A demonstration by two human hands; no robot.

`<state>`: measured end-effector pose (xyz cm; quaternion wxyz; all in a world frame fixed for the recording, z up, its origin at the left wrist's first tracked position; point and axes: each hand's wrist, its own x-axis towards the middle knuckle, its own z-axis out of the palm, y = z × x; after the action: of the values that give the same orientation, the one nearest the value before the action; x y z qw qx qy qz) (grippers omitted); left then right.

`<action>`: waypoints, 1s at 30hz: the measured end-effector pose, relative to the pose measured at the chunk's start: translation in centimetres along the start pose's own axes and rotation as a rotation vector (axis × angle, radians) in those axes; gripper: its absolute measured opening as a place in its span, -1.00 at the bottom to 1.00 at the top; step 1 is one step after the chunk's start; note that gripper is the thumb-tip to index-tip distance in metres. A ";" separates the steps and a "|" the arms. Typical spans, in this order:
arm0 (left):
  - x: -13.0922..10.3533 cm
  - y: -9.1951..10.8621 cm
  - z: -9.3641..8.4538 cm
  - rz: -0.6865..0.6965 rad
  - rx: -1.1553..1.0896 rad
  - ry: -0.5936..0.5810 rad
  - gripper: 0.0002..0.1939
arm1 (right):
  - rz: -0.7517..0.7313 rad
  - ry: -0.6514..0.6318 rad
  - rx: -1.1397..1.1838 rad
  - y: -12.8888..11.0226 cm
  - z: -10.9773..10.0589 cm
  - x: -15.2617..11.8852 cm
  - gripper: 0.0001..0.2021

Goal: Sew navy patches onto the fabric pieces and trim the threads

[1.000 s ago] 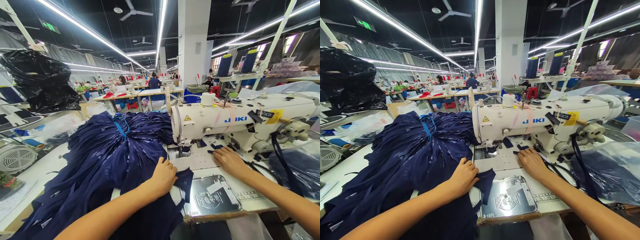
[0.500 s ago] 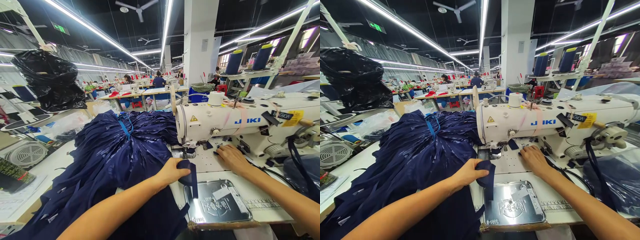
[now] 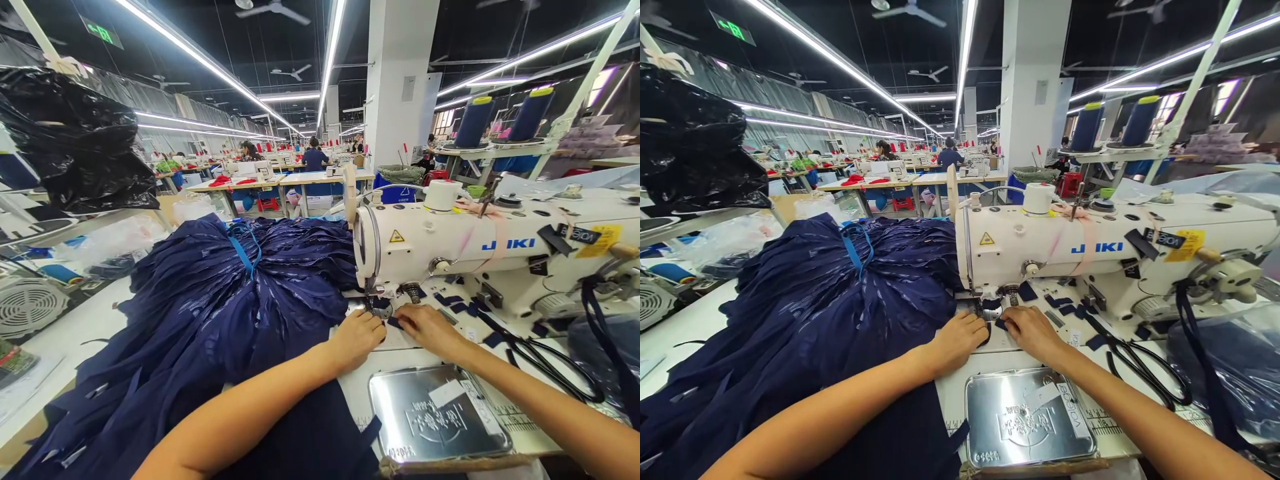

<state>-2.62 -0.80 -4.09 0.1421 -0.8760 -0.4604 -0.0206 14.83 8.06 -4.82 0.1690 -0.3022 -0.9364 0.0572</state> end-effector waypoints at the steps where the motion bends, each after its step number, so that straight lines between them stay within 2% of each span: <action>1: -0.4 0.0 0.1 -0.013 -0.031 0.009 -0.80 | -0.008 0.018 -0.031 0.1 0.2 0.0 -0.80; 4: -1.5 0.1 0.0 -0.029 -0.112 0.050 -0.69 | -0.069 0.088 -0.105 0.4 0.8 -0.4 -0.82; 6: -1.8 0.3 -0.1 -0.040 -0.134 0.061 -0.63 | -0.148 0.116 -0.072 0.5 1.1 -0.6 -0.83; 12: -1.5 0.8 -0.7 -0.065 -0.124 0.017 -0.67 | -0.305 0.130 0.041 0.8 1.4 -0.8 -0.74; 16: -1.7 1.0 -0.7 -0.071 -0.098 0.029 -0.67 | -0.458 0.115 -0.083 1.0 1.0 -0.4 -0.70; 21: -1.9 1.0 -0.2 -0.062 -0.079 0.044 -0.67 | -0.599 0.168 -0.269 0.8 0.7 -0.3 -0.68; 23: -1.8 1.1 -0.1 -0.067 -0.077 0.046 -0.66 | -0.614 0.174 -0.353 0.6 0.8 -0.5 -0.66; 26: -1.8 1.1 -0.1 -0.067 -0.077 0.045 -0.67 | -0.560 0.139 -0.440 0.2 1.1 -0.6 -0.68; 30: -1.8 1.1 0.0 -0.056 -0.077 0.051 -0.69 | -0.491 0.118 -0.455 0.1 1.5 0.0 -0.77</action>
<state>-2.80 -2.87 -4.64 0.1193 -0.8667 -0.4799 -0.0648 14.33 8.14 -6.27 0.1599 -0.1005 -0.9586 -0.2132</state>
